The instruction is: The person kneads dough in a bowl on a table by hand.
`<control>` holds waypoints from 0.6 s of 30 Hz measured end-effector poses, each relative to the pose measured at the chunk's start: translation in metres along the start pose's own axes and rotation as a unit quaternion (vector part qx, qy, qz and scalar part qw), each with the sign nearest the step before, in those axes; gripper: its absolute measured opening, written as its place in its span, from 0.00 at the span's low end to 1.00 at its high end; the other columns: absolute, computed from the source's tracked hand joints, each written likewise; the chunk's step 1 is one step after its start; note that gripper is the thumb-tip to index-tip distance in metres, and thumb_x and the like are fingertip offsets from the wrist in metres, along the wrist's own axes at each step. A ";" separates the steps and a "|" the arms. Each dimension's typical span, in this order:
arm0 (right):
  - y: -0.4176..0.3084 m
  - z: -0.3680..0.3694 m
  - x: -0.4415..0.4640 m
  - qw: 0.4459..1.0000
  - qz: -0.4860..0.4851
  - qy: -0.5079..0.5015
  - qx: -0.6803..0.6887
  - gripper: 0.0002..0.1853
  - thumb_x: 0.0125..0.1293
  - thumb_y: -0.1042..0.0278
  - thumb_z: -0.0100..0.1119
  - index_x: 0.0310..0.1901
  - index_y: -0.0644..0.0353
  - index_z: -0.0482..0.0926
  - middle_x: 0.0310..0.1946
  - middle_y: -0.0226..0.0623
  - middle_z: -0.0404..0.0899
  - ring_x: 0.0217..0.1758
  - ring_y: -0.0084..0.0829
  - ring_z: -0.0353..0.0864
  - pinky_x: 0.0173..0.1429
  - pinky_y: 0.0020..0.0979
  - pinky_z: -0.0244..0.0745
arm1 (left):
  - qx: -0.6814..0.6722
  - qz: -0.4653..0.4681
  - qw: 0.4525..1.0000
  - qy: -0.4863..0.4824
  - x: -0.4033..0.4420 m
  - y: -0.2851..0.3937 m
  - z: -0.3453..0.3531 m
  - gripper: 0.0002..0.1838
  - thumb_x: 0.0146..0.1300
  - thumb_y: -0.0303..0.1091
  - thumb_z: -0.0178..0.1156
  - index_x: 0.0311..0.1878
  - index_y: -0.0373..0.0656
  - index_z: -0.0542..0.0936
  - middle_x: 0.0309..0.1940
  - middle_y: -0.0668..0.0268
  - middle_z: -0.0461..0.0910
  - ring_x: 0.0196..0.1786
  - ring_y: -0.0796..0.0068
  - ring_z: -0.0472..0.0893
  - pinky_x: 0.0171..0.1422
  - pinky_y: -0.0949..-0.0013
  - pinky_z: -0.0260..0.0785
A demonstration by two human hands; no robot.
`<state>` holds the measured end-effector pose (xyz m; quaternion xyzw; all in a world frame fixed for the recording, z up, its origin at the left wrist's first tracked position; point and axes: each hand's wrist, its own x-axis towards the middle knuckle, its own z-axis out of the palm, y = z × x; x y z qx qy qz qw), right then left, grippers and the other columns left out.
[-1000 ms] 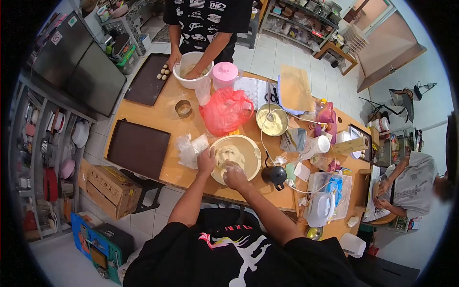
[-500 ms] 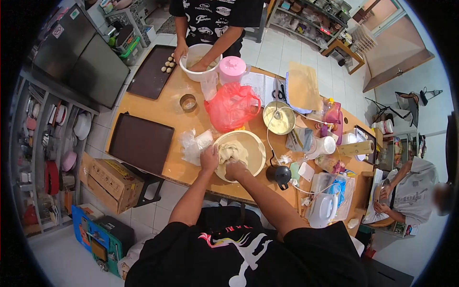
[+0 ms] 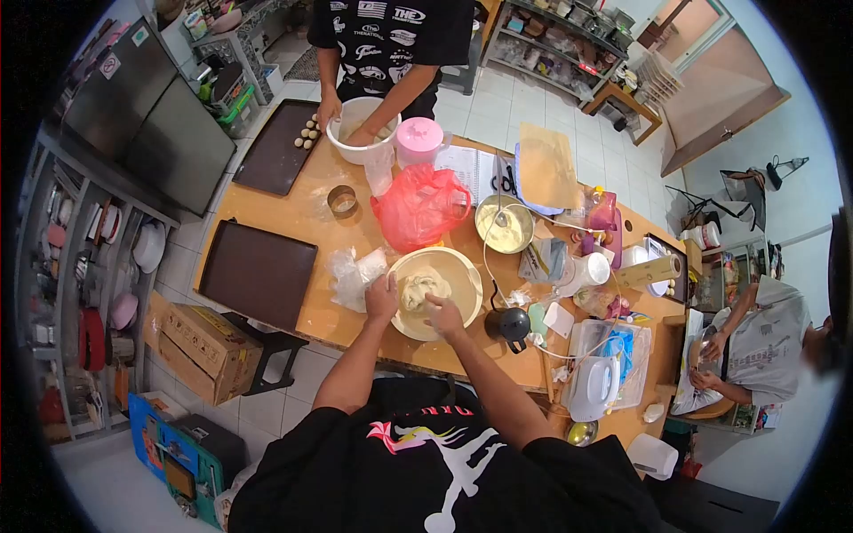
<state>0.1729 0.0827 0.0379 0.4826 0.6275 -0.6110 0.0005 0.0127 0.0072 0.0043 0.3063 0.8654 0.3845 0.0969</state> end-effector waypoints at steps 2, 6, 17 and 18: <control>-0.036 0.002 -0.026 0.951 -0.077 0.059 -0.295 0.16 0.59 0.66 0.57 0.49 0.59 0.82 0.58 0.49 0.71 0.58 0.44 0.73 0.58 0.46 0.73 | 0.007 -0.003 1.000 -0.011 -0.005 -0.003 -0.001 0.22 0.72 0.47 0.48 0.30 0.37 0.76 0.28 0.45 0.79 0.35 0.39 0.78 0.42 0.43 0.67; -0.043 -0.012 -0.033 0.883 -0.223 0.042 -0.411 0.22 0.54 0.69 0.56 0.53 0.59 0.79 0.67 0.57 0.61 0.64 0.55 0.69 0.64 0.51 0.68 | 0.017 -0.004 1.000 -0.019 -0.001 0.003 -0.006 0.23 0.72 0.47 0.48 0.31 0.37 0.76 0.28 0.45 0.80 0.35 0.40 0.79 0.42 0.43 0.68; -0.047 0.003 0.009 0.824 -0.113 -0.157 -0.532 0.40 0.55 0.70 0.54 0.73 0.59 0.55 0.75 0.58 0.44 0.71 0.58 0.63 0.70 0.46 0.65 | 0.014 -0.003 1.000 -0.018 -0.002 -0.001 -0.003 0.22 0.73 0.46 0.48 0.30 0.37 0.75 0.27 0.45 0.78 0.35 0.39 0.78 0.42 0.43 0.66; -0.055 0.001 0.013 0.821 -0.106 -0.176 -0.532 0.40 0.55 0.70 0.53 0.73 0.58 0.55 0.75 0.58 0.43 0.70 0.59 0.64 0.70 0.46 0.66 | 0.008 -0.006 1.000 -0.018 -0.001 0.000 -0.003 0.22 0.72 0.46 0.49 0.30 0.35 0.75 0.27 0.44 0.78 0.35 0.38 0.77 0.42 0.43 0.66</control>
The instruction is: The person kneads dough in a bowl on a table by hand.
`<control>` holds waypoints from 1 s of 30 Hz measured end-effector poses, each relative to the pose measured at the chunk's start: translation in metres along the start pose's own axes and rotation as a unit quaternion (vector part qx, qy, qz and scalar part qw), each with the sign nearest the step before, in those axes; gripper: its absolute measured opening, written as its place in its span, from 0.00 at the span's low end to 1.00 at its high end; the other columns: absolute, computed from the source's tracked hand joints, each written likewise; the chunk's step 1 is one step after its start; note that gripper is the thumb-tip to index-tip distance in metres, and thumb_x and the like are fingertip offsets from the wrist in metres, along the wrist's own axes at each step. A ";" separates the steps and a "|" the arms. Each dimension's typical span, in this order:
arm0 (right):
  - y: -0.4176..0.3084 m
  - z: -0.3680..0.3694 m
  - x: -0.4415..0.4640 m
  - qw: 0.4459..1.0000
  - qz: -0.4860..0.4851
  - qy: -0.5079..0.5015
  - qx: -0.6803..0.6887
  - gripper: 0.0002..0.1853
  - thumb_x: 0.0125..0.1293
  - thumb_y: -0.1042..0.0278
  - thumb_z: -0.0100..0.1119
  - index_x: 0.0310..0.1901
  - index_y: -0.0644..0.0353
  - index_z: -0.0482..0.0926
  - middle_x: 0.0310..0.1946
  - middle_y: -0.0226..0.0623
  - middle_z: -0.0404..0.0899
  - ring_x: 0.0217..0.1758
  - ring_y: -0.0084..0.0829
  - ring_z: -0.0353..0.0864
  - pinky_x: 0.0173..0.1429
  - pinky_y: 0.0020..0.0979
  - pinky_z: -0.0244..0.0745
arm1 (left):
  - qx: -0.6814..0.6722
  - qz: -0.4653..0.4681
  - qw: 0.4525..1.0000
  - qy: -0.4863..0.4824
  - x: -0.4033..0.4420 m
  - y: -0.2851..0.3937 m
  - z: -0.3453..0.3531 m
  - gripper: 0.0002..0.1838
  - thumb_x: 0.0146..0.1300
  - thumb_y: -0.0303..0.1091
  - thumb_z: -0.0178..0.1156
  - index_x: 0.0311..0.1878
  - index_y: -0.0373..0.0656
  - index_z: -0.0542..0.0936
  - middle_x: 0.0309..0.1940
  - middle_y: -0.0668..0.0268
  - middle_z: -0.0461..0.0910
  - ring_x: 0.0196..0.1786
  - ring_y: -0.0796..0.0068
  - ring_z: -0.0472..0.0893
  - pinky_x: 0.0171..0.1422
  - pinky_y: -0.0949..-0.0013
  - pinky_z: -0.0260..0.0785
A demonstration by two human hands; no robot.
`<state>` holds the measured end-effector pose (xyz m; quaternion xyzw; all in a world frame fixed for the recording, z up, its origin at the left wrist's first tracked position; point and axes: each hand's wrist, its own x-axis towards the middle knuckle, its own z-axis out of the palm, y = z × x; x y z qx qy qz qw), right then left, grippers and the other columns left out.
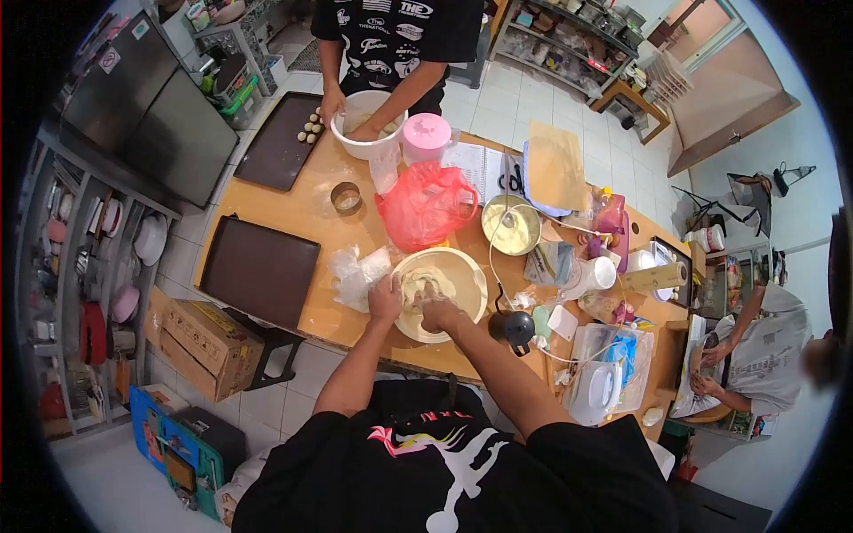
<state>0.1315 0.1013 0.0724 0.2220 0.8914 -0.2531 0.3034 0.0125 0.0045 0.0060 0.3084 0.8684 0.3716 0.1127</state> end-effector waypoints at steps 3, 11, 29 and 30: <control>0.000 -0.020 0.001 0.997 -0.029 -0.069 -0.009 0.40 0.49 0.69 0.55 0.69 0.63 0.62 0.63 0.68 0.66 0.68 0.55 0.68 0.68 0.44 0.67 | -0.005 -0.007 1.000 -0.004 0.000 0.000 0.001 0.23 0.72 0.46 0.49 0.30 0.34 0.75 0.27 0.43 0.77 0.36 0.37 0.76 0.42 0.44 0.66; -0.003 0.009 0.031 0.992 0.034 -0.125 -0.011 0.33 0.51 0.63 0.56 0.63 0.56 0.74 0.60 0.65 0.70 0.66 0.53 0.71 0.68 0.44 0.67 | 0.007 -0.024 0.999 -0.026 0.003 -0.005 0.003 0.24 0.73 0.49 0.46 0.31 0.37 0.76 0.30 0.43 0.79 0.38 0.37 0.78 0.44 0.42 0.67; 0.058 0.019 0.024 0.922 0.151 0.311 0.176 0.19 0.60 0.60 0.55 0.46 0.67 0.81 0.39 0.55 0.83 0.45 0.51 0.82 0.53 0.45 0.75 | -0.014 -0.026 0.999 -0.028 0.000 0.012 -0.010 0.22 0.73 0.47 0.47 0.35 0.36 0.77 0.32 0.44 0.80 0.40 0.38 0.78 0.46 0.43 0.67; 0.061 0.019 0.031 0.917 0.162 0.306 0.195 0.23 0.60 0.57 0.57 0.48 0.71 0.79 0.42 0.57 0.82 0.49 0.51 0.81 0.57 0.45 0.74 | -0.009 -0.029 0.999 -0.031 0.001 0.010 -0.008 0.22 0.73 0.47 0.47 0.35 0.36 0.77 0.32 0.44 0.80 0.40 0.38 0.78 0.46 0.43 0.67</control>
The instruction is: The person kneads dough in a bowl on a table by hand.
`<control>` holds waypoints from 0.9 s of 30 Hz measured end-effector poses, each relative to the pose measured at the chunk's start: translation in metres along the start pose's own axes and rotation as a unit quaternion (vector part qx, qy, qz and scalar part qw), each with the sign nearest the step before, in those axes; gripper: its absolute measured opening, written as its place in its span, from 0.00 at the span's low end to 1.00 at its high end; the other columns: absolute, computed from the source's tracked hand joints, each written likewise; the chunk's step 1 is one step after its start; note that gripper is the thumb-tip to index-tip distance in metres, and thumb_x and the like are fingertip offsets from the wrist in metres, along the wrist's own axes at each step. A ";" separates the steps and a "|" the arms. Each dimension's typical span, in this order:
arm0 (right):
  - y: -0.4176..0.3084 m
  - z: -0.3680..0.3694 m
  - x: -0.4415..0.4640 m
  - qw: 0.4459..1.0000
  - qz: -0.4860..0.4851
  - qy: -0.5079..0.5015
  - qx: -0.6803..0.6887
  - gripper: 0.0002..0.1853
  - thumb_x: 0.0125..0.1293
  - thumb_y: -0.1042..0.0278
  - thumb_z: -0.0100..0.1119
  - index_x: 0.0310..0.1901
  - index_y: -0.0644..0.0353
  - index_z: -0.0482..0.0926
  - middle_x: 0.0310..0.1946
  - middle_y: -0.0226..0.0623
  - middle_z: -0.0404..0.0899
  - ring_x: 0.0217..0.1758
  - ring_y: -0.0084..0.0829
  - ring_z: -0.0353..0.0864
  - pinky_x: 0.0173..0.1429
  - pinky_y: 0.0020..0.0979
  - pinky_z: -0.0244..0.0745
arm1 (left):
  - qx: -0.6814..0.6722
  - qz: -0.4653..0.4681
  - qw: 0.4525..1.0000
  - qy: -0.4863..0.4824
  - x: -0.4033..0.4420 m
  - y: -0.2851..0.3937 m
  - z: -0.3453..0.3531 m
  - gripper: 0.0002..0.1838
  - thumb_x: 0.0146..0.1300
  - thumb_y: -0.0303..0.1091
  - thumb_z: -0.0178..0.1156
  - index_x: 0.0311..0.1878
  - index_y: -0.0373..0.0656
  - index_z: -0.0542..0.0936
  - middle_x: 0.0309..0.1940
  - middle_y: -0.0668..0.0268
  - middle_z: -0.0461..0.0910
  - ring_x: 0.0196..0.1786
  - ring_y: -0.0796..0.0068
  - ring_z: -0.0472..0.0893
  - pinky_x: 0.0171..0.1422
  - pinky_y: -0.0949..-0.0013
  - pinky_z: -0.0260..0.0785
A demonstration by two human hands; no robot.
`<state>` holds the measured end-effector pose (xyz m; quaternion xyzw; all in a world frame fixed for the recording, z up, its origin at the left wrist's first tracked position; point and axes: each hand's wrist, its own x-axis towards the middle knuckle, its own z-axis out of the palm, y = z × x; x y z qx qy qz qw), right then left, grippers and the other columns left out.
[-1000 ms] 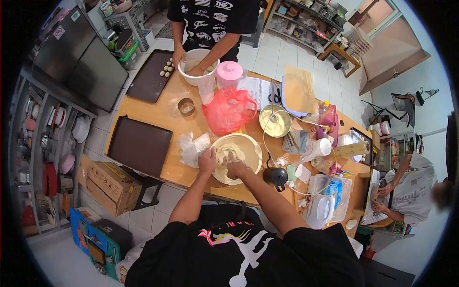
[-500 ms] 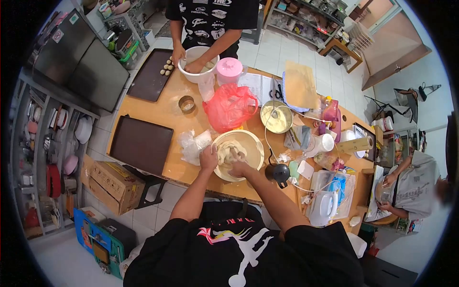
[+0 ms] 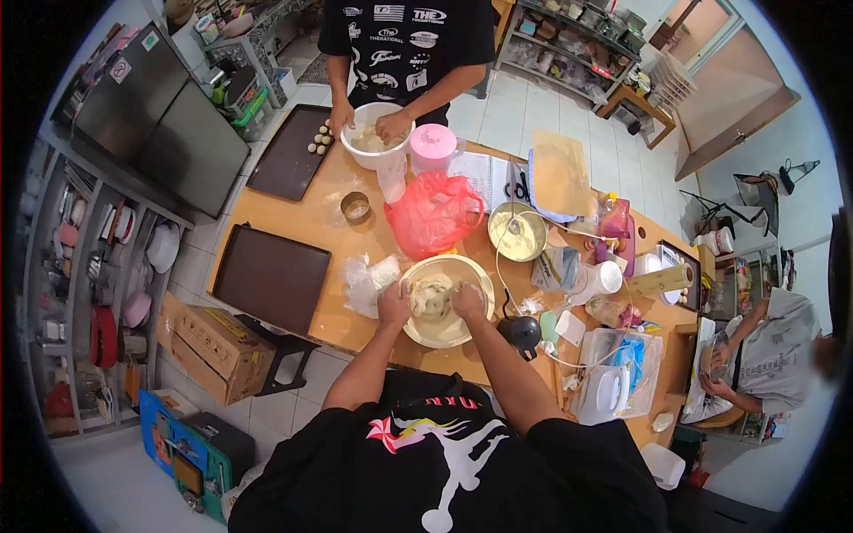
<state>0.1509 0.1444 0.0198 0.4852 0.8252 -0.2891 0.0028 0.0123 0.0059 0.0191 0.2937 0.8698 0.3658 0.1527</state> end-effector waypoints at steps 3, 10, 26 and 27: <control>-0.010 0.040 0.016 0.986 0.088 0.060 0.125 0.25 0.59 0.54 0.59 0.49 0.69 0.79 0.45 0.58 0.80 0.52 0.50 0.80 0.59 0.44 0.72 | 0.010 -0.007 1.000 -0.003 0.000 -0.004 0.003 0.21 0.73 0.47 0.47 0.35 0.36 0.77 0.32 0.44 0.79 0.39 0.38 0.78 0.46 0.43 0.67; -0.069 -0.028 -0.033 0.983 -0.168 -0.065 0.028 0.18 0.57 0.57 0.62 0.47 0.57 0.80 0.56 0.57 0.72 0.61 0.59 0.69 0.64 0.46 0.67 | -0.028 0.019 0.999 0.015 0.000 -0.020 0.010 0.22 0.73 0.46 0.47 0.32 0.36 0.75 0.31 0.43 0.79 0.38 0.37 0.78 0.44 0.43 0.67; -0.061 -0.034 -0.075 0.962 -0.110 -0.199 -0.154 0.38 0.55 0.48 0.69 0.61 0.53 0.61 0.47 0.55 0.77 0.51 0.56 0.80 0.54 0.50 0.76 | -0.009 0.039 0.999 -0.034 0.004 0.002 0.004 0.19 0.72 0.45 0.49 0.38 0.36 0.77 0.34 0.45 0.80 0.41 0.38 0.78 0.46 0.43 0.68; -0.059 -0.026 -0.073 0.964 -0.088 -0.200 -0.149 0.37 0.55 0.47 0.69 0.61 0.54 0.61 0.48 0.55 0.77 0.51 0.56 0.80 0.54 0.51 0.75 | -0.013 0.047 0.998 -0.034 0.004 0.002 0.003 0.20 0.72 0.45 0.49 0.38 0.36 0.77 0.35 0.45 0.80 0.41 0.38 0.78 0.47 0.43 0.68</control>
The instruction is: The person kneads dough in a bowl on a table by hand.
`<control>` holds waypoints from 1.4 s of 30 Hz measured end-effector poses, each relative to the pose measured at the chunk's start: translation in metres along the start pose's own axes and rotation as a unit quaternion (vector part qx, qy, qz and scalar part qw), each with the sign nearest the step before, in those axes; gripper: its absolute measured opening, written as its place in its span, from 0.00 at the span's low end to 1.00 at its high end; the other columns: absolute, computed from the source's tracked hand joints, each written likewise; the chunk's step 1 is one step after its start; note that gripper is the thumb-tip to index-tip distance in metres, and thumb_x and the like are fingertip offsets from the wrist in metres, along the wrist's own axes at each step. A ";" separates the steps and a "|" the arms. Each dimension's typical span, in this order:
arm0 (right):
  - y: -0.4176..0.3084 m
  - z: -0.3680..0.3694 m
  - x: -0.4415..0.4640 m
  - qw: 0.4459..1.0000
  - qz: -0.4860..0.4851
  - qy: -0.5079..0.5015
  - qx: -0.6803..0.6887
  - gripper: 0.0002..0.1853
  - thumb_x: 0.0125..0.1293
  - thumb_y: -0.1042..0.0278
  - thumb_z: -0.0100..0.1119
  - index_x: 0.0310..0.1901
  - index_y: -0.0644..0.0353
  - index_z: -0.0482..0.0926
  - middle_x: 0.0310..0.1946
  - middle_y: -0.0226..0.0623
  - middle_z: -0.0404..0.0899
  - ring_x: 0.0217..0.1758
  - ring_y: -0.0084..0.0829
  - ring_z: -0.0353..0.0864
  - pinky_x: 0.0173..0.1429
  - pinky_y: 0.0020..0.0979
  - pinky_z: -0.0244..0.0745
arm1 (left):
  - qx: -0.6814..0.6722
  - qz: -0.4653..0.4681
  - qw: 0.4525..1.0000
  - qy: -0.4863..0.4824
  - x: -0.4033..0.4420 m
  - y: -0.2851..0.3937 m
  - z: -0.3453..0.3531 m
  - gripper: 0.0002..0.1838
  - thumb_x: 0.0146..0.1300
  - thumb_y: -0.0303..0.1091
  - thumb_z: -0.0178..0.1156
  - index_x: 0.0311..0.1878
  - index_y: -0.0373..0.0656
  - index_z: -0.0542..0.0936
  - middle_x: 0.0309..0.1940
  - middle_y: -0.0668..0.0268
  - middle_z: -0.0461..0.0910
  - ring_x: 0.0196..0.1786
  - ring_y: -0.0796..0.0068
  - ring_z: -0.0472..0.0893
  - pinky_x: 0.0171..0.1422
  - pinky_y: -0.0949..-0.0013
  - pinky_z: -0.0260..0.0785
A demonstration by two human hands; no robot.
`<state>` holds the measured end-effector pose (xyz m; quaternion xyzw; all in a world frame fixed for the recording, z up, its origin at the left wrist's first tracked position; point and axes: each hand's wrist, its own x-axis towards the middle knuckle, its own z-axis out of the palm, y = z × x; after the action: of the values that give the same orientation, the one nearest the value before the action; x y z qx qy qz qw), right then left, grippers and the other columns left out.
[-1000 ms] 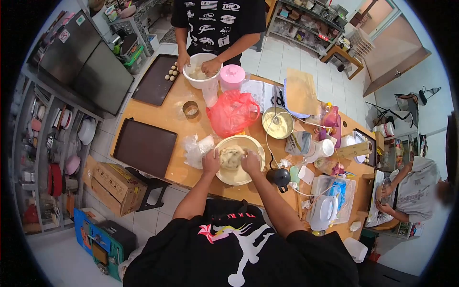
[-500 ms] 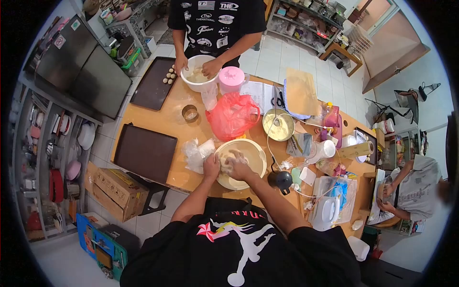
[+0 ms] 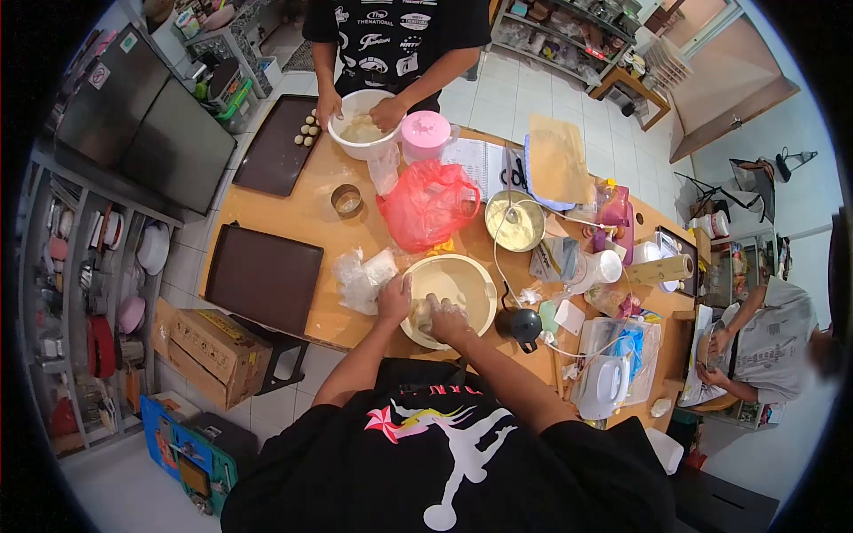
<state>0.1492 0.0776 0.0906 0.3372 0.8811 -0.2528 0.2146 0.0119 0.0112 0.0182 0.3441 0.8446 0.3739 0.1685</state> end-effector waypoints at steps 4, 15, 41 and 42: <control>-0.002 0.012 0.019 0.998 0.054 0.009 0.024 0.36 0.57 0.47 0.67 0.60 0.55 0.62 0.50 0.55 0.76 0.52 0.55 0.80 0.54 0.52 0.75 | -0.002 0.002 1.000 -0.011 0.002 -0.001 -0.002 0.20 0.71 0.46 0.49 0.38 0.36 0.77 0.35 0.44 0.80 0.42 0.38 0.78 0.47 0.44 0.68; 0.005 0.037 0.035 0.987 0.087 0.116 0.067 0.22 0.61 0.49 0.58 0.48 0.57 0.79 0.45 0.50 0.82 0.46 0.48 0.83 0.52 0.49 0.76 | 0.004 0.018 1.000 0.013 -0.002 -0.001 -0.002 0.21 0.72 0.47 0.48 0.35 0.37 0.76 0.32 0.43 0.79 0.39 0.37 0.78 0.45 0.43 0.68; 0.060 -0.035 -0.028 0.967 -0.016 0.126 0.220 0.35 0.51 0.64 0.70 0.62 0.58 0.68 0.57 0.56 0.68 0.60 0.58 0.69 0.62 0.48 0.68 | 0.016 0.007 1.000 -0.026 0.005 -0.008 -0.001 0.20 0.71 0.47 0.49 0.34 0.37 0.77 0.32 0.45 0.80 0.40 0.38 0.78 0.45 0.43 0.68; 0.055 -0.037 -0.030 0.958 -0.038 0.187 0.214 0.34 0.51 0.66 0.69 0.61 0.58 0.69 0.56 0.56 0.69 0.59 0.58 0.69 0.61 0.48 0.68 | 0.020 0.019 0.999 -0.020 0.006 -0.010 0.001 0.20 0.71 0.47 0.49 0.34 0.37 0.77 0.32 0.45 0.80 0.40 0.38 0.78 0.45 0.43 0.68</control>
<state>0.2008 0.1207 0.1191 0.3824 0.8429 -0.3762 -0.0409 0.0038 0.0107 0.0101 0.3702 0.8417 0.3536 0.1712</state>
